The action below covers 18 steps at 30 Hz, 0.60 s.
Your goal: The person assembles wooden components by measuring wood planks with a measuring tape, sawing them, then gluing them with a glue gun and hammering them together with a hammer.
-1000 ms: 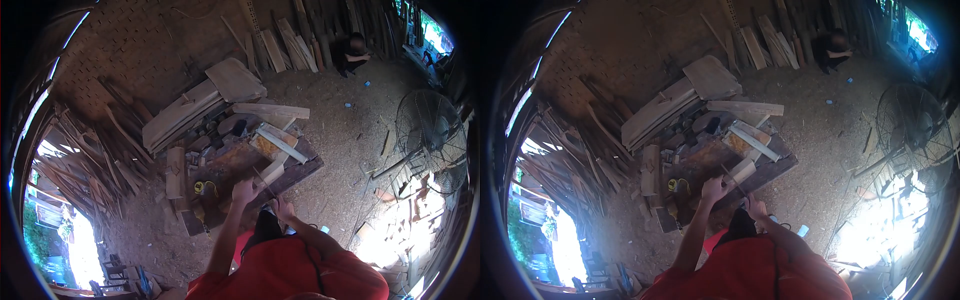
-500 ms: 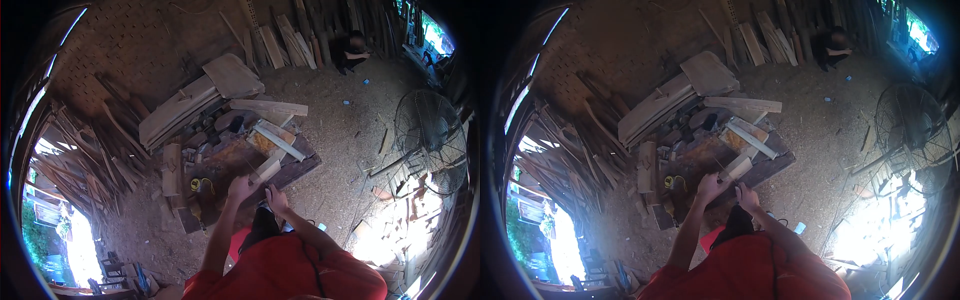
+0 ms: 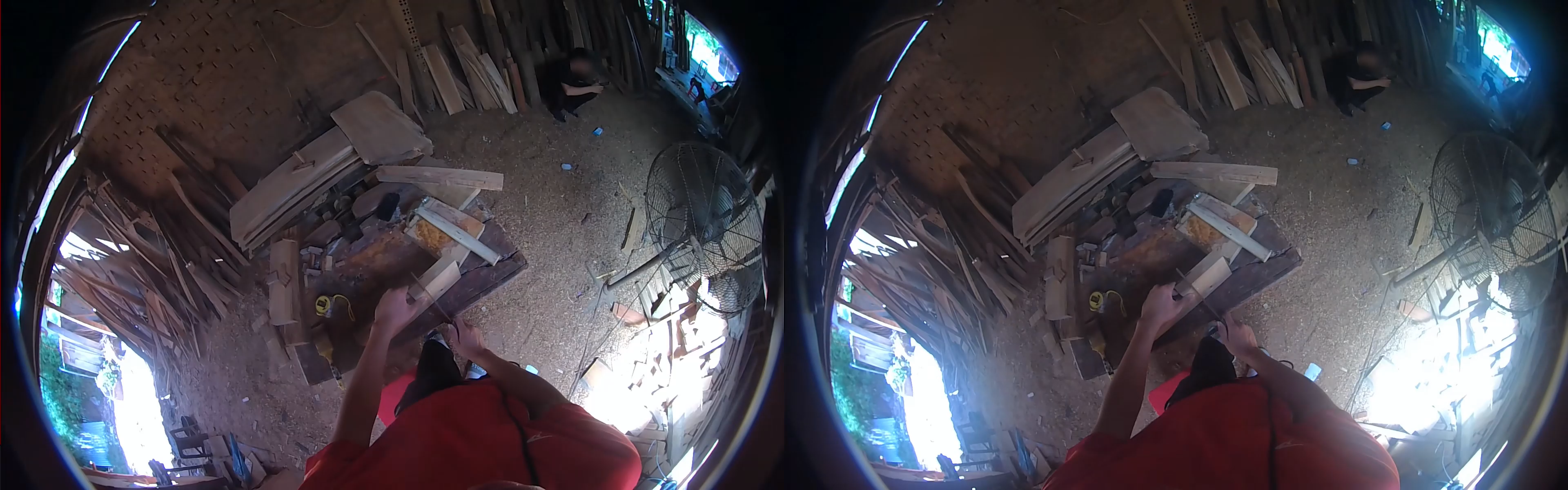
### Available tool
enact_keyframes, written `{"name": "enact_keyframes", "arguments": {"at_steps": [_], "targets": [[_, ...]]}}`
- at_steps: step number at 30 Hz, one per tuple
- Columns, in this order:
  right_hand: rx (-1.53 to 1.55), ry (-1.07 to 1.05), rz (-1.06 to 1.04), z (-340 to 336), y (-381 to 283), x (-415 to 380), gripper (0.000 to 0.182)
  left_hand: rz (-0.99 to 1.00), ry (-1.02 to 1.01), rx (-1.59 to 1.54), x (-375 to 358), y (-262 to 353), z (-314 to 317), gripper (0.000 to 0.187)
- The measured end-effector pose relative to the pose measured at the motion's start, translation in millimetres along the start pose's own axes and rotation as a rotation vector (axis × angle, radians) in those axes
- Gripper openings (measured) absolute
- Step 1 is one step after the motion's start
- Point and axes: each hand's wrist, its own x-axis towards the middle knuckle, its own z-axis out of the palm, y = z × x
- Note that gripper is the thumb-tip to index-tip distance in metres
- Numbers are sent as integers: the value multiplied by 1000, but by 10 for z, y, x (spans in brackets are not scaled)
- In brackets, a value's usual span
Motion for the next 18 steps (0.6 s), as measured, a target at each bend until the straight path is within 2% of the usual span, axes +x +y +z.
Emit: {"name": "enact_keyframes", "arguments": {"at_steps": [5, 9, 12, 15, 16, 18], "targets": [[88, 15, -2, -165, -435, 279, 33, -11, 4, 35, -99, 130, -32, 64], [-22, -55, 32, -59, -24, 5, 34, 23, 40, 43, -42, 38, 21, 66], [19, 43, -21, -93, -73, 19, 33, 11, 47, 55, -11, 6, 45, 67], [-11, -66, 47, -246, -482, 270, 32, -17, 33, 28, -69, 138, -70, 66], [8, 4, -6, -157, -418, 298, 33, -27, 28, 15, -71, 158, -94, 65], [-6, 5, -15, -45, -199, 178, 33, -26, 9, 8, -44, 131, -82, 63]]}}
